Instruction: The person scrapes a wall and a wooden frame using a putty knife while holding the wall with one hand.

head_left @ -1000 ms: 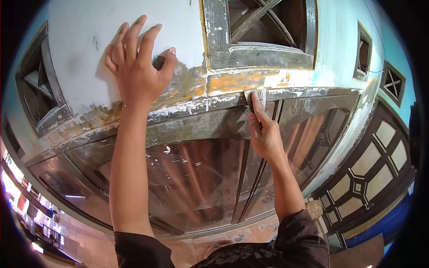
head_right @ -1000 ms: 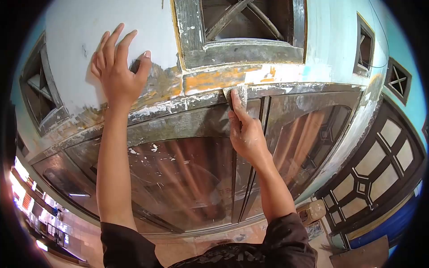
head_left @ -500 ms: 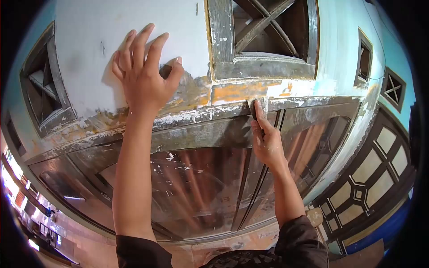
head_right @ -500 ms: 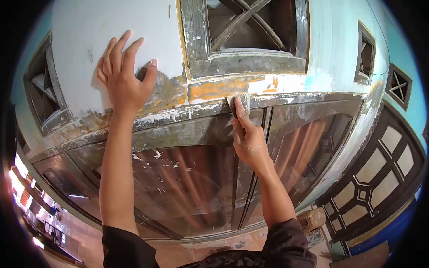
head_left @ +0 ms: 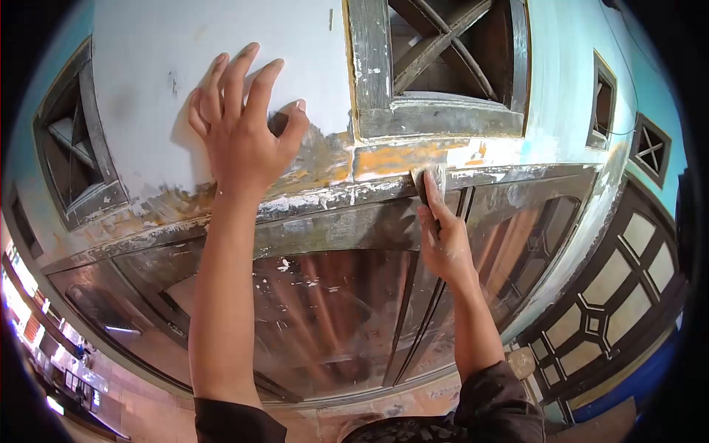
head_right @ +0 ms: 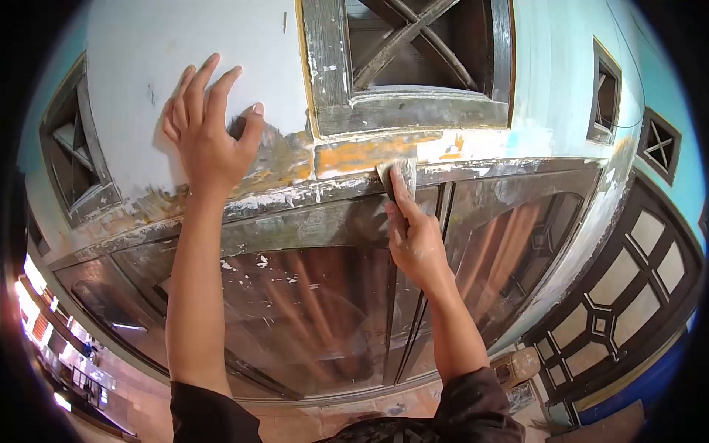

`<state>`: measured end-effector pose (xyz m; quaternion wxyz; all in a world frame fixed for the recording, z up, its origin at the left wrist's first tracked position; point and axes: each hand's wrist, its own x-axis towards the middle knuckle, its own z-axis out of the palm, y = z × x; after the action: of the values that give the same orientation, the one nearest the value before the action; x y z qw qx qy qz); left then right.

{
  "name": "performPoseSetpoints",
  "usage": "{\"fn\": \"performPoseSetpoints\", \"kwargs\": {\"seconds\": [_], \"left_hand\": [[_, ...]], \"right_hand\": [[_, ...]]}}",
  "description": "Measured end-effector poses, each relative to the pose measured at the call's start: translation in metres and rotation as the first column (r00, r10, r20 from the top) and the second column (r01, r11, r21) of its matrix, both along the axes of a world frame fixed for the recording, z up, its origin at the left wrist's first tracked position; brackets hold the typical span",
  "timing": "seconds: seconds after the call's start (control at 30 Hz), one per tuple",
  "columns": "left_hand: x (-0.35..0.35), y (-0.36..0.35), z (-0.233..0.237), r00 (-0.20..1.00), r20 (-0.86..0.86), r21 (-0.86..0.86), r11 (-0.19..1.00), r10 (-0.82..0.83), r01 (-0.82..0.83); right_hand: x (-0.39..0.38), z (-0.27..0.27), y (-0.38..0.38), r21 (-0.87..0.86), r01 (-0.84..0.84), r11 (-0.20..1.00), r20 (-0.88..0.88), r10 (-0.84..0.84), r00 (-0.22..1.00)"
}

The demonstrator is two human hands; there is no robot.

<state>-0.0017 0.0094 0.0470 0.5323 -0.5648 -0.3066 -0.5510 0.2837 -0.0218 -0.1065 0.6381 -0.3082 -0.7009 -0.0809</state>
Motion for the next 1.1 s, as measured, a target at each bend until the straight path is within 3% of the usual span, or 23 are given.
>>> {"fn": "performPoseSetpoints", "kwargs": {"seconds": [0.07,0.2,0.23,0.3,0.37,0.53,0.6,0.63,0.67,0.73,0.77,0.8,0.9,0.93,1.0,1.03,1.1], "left_hand": [[-0.001,0.0,-0.003,1.0,-0.002,-0.016,1.0,0.002,-0.002],[-0.001,0.003,0.005,0.999,-0.047,0.041,0.999,0.011,-0.009],[-0.001,0.002,0.003,0.999,-0.034,0.027,1.0,0.011,-0.01],[-0.001,0.0,0.0,1.0,-0.013,-0.003,1.0,0.006,-0.006],[-0.002,0.0,0.0,1.0,-0.008,0.0,1.0,0.01,-0.01],[-0.002,0.0,0.001,1.0,-0.017,0.011,1.0,-0.007,0.007],[-0.002,0.0,0.001,1.0,-0.022,0.013,1.0,-0.002,0.002],[-0.003,0.001,0.0,1.0,-0.017,0.006,1.0,-0.002,0.002],[-0.003,0.002,0.001,1.0,-0.018,0.023,1.0,0.003,-0.002],[-0.003,0.003,0.001,1.0,-0.026,0.018,1.0,-0.001,0.001],[-0.003,0.003,0.002,0.999,-0.034,0.03,0.999,-0.009,0.01],[-0.003,0.003,0.002,0.999,-0.039,0.046,0.999,-0.018,0.02],[-0.003,0.003,0.001,0.999,-0.032,0.041,0.999,-0.023,0.025],[-0.003,0.003,0.001,0.999,-0.034,0.042,0.999,-0.018,0.019],[-0.004,0.004,0.001,0.999,-0.028,0.049,0.999,-0.018,0.019],[-0.004,0.004,0.001,0.999,-0.033,0.054,0.998,-0.018,0.019],[-0.003,0.001,0.0,0.999,-0.034,0.041,0.999,-0.019,0.02]], "right_hand": [[0.002,-0.005,-0.011,-0.292,0.028,0.956,-0.036,-0.04,0.999],[-0.005,0.015,-0.015,-0.287,0.042,0.957,-0.06,-0.061,0.996],[-0.004,0.008,-0.011,-0.15,0.004,0.989,-0.04,-0.011,0.999],[-0.003,-0.005,-0.013,-0.147,0.018,0.989,-0.028,-0.022,0.999],[-0.001,-0.007,-0.015,-0.26,0.008,0.966,-0.043,-0.02,0.999],[-0.002,0.014,-0.014,-0.33,0.032,0.943,-0.06,-0.055,0.997],[-0.003,-0.001,-0.015,-0.168,0.024,0.986,-0.033,-0.029,0.999],[0.0,-0.005,-0.021,-0.351,0.017,0.936,-0.061,-0.041,0.997],[0.001,-0.002,-0.02,-0.356,0.02,0.934,-0.056,-0.043,0.998],[0.003,0.006,-0.014,-0.206,0.025,0.978,-0.009,-0.027,1.0],[-0.001,0.015,-0.018,-0.354,-0.005,0.935,-0.082,-0.025,0.996],[-0.003,0.013,-0.019,-0.365,0.002,0.931,-0.081,-0.034,0.996],[0.0,0.005,-0.01,-0.141,-0.009,0.99,-0.016,0.007,1.0],[0.003,0.001,-0.011,-0.138,-0.005,0.99,-0.011,0.003,1.0],[0.002,-0.001,-0.019,-0.303,-0.031,0.952,-0.07,0.01,0.998],[0.003,0.006,-0.019,-0.393,0.047,0.918,-0.045,-0.071,0.996],[0.002,0.019,-0.019,-0.377,0.055,0.924,-0.038,-0.075,0.996]]}}
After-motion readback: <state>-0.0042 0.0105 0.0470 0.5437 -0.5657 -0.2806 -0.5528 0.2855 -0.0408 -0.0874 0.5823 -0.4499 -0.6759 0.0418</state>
